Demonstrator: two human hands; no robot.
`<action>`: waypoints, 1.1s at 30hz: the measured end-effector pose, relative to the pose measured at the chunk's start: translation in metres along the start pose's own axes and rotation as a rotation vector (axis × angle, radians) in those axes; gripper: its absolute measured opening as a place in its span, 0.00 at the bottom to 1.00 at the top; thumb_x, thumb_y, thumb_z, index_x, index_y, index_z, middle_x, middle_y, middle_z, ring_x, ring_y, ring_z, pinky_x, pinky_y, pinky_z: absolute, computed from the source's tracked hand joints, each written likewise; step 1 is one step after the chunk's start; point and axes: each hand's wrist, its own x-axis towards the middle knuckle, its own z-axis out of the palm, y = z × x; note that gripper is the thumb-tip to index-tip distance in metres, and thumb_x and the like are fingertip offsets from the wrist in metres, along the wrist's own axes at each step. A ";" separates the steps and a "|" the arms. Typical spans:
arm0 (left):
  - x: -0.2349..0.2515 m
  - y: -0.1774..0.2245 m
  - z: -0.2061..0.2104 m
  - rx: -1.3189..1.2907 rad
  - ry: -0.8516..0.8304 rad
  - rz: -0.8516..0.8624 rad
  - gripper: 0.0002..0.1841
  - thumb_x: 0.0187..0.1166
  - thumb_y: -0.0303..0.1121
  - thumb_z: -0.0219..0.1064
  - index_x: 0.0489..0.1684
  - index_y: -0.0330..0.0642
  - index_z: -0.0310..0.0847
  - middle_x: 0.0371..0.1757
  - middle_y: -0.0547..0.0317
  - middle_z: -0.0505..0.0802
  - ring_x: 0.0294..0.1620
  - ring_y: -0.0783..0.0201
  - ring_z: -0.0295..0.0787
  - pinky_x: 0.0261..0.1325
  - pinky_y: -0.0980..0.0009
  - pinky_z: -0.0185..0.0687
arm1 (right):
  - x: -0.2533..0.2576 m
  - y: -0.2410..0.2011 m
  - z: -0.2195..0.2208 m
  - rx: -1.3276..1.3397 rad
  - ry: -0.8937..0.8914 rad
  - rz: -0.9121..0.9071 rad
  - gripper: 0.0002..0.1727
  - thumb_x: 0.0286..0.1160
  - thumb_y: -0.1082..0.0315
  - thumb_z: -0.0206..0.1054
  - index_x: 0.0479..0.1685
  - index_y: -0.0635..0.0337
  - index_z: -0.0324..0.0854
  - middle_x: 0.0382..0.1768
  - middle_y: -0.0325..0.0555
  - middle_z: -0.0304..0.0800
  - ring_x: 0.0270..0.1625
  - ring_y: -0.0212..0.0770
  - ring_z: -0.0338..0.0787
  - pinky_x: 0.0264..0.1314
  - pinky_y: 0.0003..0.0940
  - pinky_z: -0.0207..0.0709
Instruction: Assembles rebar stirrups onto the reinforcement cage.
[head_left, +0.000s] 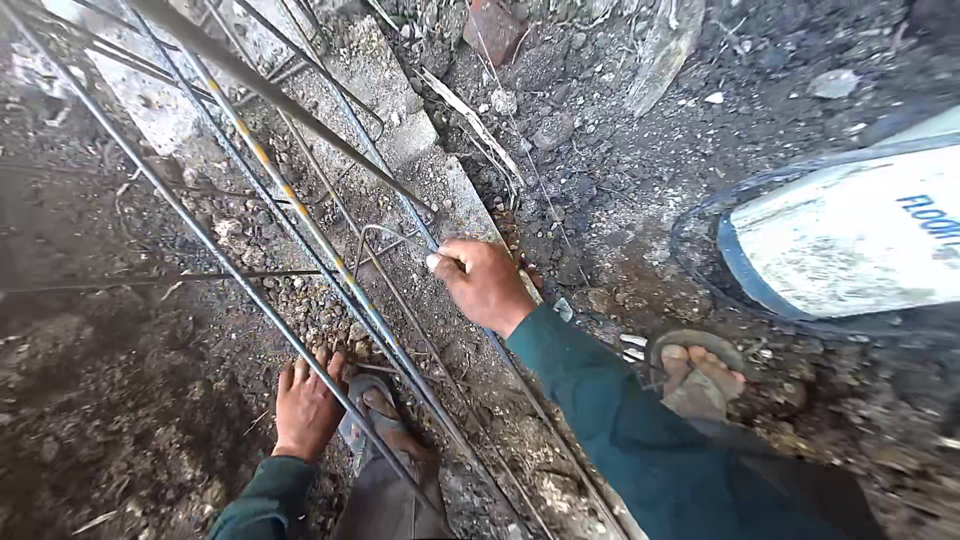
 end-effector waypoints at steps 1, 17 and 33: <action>-0.002 0.005 -0.005 -0.002 -0.061 -0.038 0.25 0.75 0.30 0.69 0.74 0.46 0.82 0.75 0.40 0.86 0.75 0.35 0.80 0.72 0.37 0.73 | -0.010 -0.006 0.001 0.017 -0.021 -0.012 0.19 0.88 0.56 0.58 0.32 0.55 0.85 0.22 0.43 0.82 0.26 0.44 0.85 0.30 0.51 0.78; 0.009 0.016 -0.042 -0.041 -0.397 -0.083 0.30 0.81 0.28 0.63 0.86 0.56 0.70 0.81 0.43 0.79 0.83 0.37 0.70 0.76 0.36 0.67 | -0.013 -0.014 -0.031 -0.135 -0.019 0.132 0.23 0.92 0.51 0.52 0.47 0.60 0.87 0.34 0.55 0.89 0.42 0.58 0.91 0.47 0.67 0.80; 0.001 0.021 -0.051 -0.107 -0.060 0.061 0.12 0.80 0.25 0.64 0.54 0.34 0.90 0.66 0.43 0.90 0.72 0.43 0.82 0.70 0.43 0.71 | -0.027 -0.104 -0.018 -0.393 -0.246 0.221 0.17 0.86 0.52 0.60 0.44 0.55 0.87 0.36 0.52 0.91 0.45 0.56 0.92 0.47 0.62 0.81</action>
